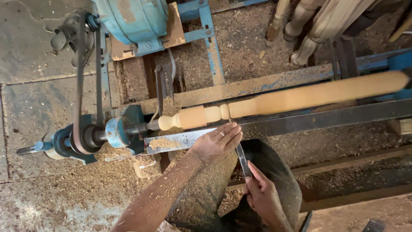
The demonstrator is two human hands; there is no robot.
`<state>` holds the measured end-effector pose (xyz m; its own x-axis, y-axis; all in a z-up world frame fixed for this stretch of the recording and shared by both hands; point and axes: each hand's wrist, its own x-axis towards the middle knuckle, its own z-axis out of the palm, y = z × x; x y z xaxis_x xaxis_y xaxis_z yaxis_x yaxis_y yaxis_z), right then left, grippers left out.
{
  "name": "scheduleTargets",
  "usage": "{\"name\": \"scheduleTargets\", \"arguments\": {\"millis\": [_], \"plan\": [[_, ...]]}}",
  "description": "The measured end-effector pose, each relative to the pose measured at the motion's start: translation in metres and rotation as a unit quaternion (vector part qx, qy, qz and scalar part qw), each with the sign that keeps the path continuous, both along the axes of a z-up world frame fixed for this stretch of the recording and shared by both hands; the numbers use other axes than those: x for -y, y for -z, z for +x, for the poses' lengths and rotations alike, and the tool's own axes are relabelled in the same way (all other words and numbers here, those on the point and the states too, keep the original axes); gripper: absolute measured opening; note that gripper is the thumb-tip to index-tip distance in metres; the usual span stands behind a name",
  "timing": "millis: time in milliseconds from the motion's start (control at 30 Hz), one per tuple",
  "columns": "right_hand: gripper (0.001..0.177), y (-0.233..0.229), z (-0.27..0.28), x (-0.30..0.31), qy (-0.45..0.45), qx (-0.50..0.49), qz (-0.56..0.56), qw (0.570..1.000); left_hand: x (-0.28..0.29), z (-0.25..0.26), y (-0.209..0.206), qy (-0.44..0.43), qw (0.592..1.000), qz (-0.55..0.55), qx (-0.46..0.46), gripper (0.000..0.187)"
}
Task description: The person uses a chisel to shape a rotating wooden rod on a lathe, creating decorative grooves and contours. The person holds the chisel with both hands and guides it along the spinning wood to remove shavings.
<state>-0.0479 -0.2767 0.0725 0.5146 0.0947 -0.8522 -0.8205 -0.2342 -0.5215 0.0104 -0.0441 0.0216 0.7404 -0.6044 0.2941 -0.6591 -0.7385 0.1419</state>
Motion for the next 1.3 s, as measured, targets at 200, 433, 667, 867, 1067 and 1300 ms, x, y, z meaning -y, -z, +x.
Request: {"name": "scheduleTargets", "arguments": {"millis": [200,433,667,867,1067,1300], "plan": [[0.055,-0.008,0.004,-0.006,-0.011,-0.008,-0.021,1.000,0.001,0.000,0.005,-0.006,1.000,0.009,0.015,0.051],[0.055,-0.014,0.009,-0.010,-0.015,-0.021,-0.017,1.000,0.002,0.002,0.011,-0.003,1.000,-0.004,0.021,0.044],[0.056,-0.005,0.005,-0.006,-0.003,-0.002,0.004,1.000,0.002,0.000,0.008,-0.016,0.999,-0.027,-0.017,0.047],[0.056,0.001,0.003,0.007,-0.038,0.066,0.025,0.997,0.012,0.004,-0.013,-0.009,1.000,0.020,-0.001,0.059],[0.051,-0.059,0.018,0.068,-0.455,0.486,-0.402,0.628,0.079,-0.020,-0.061,0.019,0.948,-0.024,-0.318,0.030],[0.031,-0.029,-0.027,0.016,0.027,0.377,-0.096,0.921,0.111,-0.089,-0.098,-0.099,0.744,-0.519,-0.408,0.015]]}}
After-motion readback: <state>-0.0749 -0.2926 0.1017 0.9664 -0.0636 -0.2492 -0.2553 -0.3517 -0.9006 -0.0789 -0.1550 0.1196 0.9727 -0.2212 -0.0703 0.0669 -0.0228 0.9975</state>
